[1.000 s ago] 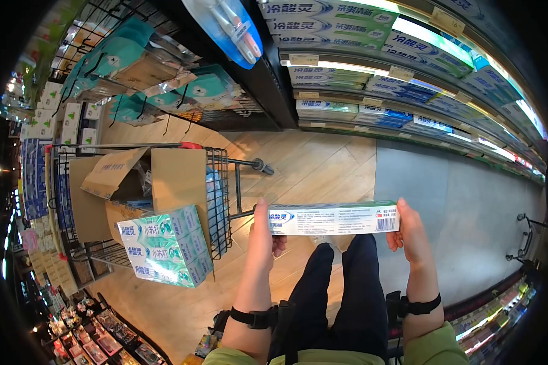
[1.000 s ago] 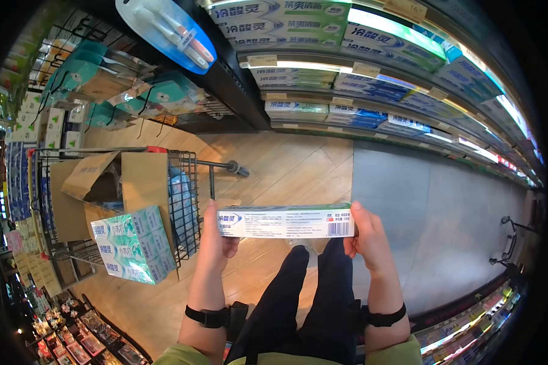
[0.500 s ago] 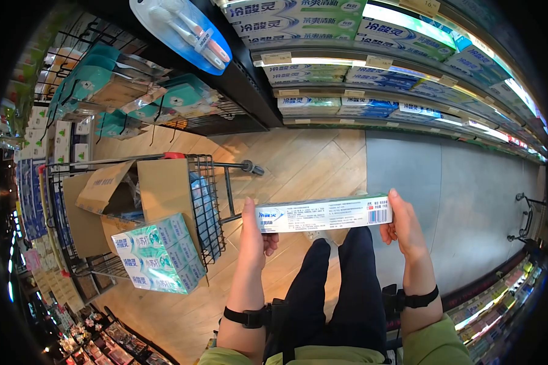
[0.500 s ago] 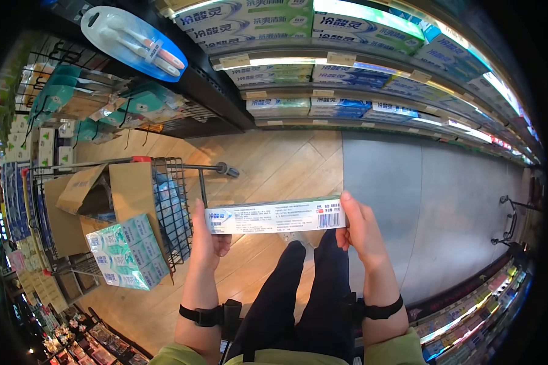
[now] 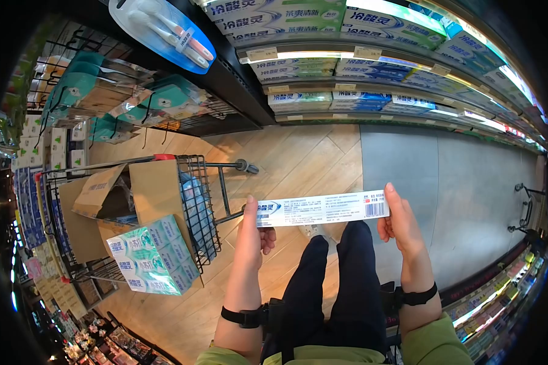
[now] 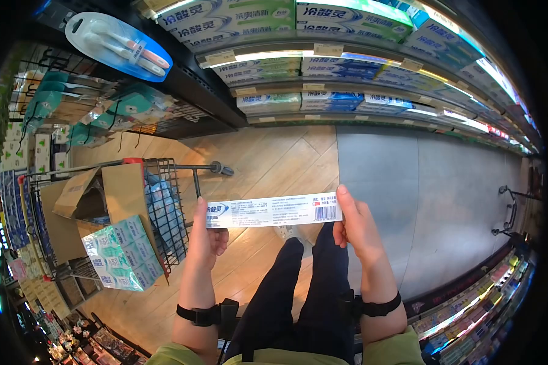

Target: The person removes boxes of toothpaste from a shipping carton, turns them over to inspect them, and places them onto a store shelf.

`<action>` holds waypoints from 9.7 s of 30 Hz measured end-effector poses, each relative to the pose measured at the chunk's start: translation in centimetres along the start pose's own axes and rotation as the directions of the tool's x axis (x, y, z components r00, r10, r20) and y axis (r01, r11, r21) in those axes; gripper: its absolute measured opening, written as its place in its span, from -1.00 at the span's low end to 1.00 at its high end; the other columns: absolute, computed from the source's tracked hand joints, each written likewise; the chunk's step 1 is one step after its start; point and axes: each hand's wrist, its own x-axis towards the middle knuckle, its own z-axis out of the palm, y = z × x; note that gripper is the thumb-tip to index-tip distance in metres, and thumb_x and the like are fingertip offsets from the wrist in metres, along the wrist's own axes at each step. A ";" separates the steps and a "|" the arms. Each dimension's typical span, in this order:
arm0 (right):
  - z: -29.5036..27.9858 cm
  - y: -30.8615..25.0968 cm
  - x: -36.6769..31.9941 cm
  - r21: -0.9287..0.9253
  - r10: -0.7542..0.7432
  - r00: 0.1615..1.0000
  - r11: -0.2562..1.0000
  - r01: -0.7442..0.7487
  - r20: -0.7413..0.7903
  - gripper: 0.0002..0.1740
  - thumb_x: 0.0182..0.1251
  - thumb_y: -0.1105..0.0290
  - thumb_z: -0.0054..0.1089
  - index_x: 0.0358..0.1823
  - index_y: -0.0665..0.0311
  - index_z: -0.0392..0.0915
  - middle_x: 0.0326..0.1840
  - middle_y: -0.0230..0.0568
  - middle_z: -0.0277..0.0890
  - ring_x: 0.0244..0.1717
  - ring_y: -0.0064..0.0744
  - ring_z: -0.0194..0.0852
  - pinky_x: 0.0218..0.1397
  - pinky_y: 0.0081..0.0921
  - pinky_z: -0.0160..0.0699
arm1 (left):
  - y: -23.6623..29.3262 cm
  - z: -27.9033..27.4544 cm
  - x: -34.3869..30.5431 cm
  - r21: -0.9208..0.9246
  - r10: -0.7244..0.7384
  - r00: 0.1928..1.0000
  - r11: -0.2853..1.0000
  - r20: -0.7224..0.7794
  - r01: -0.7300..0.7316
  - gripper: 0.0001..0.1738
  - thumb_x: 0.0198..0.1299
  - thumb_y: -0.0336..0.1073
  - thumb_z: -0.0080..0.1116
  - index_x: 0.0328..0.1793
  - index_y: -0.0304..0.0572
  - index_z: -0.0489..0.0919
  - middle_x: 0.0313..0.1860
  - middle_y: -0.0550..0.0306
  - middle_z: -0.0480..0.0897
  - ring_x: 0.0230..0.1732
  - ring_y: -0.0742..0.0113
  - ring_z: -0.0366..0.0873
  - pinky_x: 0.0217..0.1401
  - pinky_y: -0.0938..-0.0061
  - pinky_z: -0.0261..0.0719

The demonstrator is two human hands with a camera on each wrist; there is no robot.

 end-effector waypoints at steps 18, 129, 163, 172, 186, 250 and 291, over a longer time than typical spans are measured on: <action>-3.3 6.1 0.5 -0.018 0.125 0.992 0.992 -0.126 -0.033 -0.24 0.36 -0.32 -0.38 -0.43 0.29 0.46 -0.85 -0.27 0.26 -0.90 -0.54 0.15 -0.84 -0.64 0.00 | -6.4 3.4 0.6 0.095 -0.138 0.988 0.985 -0.069 0.144 -0.23 0.20 0.48 -0.31 -0.33 -0.11 0.52 -0.77 0.24 0.39 -0.79 0.53 0.28 -0.78 0.66 0.10; -13.2 -15.2 4.4 -0.618 -0.557 0.708 0.388 0.684 0.434 -0.45 0.08 0.28 0.35 0.08 0.30 0.39 -0.10 -0.03 0.41 -0.02 0.04 0.35 0.05 -0.21 0.33 | 7.8 16.4 1.9 -0.678 0.567 0.786 0.680 0.245 -0.279 -0.30 0.27 -0.40 0.11 0.50 -0.03 0.09 0.27 0.17 0.38 0.21 0.28 0.41 0.19 0.36 0.45; -13.9 -23.3 9.7 -0.807 -0.864 0.319 -0.154 0.570 0.390 -0.28 0.08 0.23 0.33 0.23 0.39 0.27 0.08 0.11 0.36 0.18 0.10 0.28 0.23 -0.16 0.28 | 8.1 25.6 2.3 -0.812 0.414 0.905 0.560 0.102 -0.165 -0.28 0.12 -0.20 0.13 0.38 -0.07 0.10 0.40 -0.11 0.22 0.33 0.01 0.29 0.35 0.07 0.29; -14.5 -26.9 18.4 -0.979 -0.523 0.843 0.074 0.191 0.126 -0.29 0.26 -0.18 -0.02 0.16 0.31 0.38 -0.01 0.16 0.49 0.05 0.06 0.43 0.11 -0.19 0.39 | 7.1 26.3 2.7 -0.819 0.367 0.899 0.573 0.240 -0.015 -0.36 0.14 -0.15 0.03 0.33 -0.13 0.13 0.35 -0.07 0.30 0.31 -0.05 0.31 0.31 0.03 0.36; -10.9 -16.2 5.2 -0.601 -0.587 0.777 0.543 0.587 0.228 -0.45 0.11 0.23 0.34 0.00 0.44 0.34 -0.11 0.11 0.39 -0.06 0.12 0.44 -0.06 -0.18 0.45 | 6.0 26.6 2.6 -0.950 0.572 0.786 0.307 0.236 0.062 0.16 -0.31 0.31 0.42 0.44 0.02 0.20 0.36 0.15 0.29 0.36 0.04 0.25 0.38 0.01 0.28; -11.7 -14.5 9.7 -0.324 -0.762 0.372 0.223 0.919 0.530 0.08 -0.44 0.33 0.51 0.26 0.37 0.13 0.13 -0.05 0.27 0.18 -0.19 0.25 0.30 -0.34 0.19 | -1.7 15.6 0.3 -0.988 0.583 0.812 0.119 -0.014 -0.103 -0.03 -0.06 0.25 0.30 0.43 -0.08 0.25 0.31 0.09 0.41 0.19 0.11 0.45 0.18 0.16 0.50; 9.5 -10.0 -16.0 0.025 -0.063 0.652 0.997 0.068 0.756 -0.04 0.01 -0.02 0.32 0.35 0.39 0.14 0.21 -0.11 0.37 0.17 -0.35 0.42 0.19 -0.42 0.42 | -4.7 -4.6 -21.2 -0.999 0.395 0.918 0.053 0.032 0.012 -0.21 0.12 0.24 0.00 0.32 -0.21 0.34 0.15 -0.11 0.50 0.01 0.01 0.53 -0.05 0.20 0.56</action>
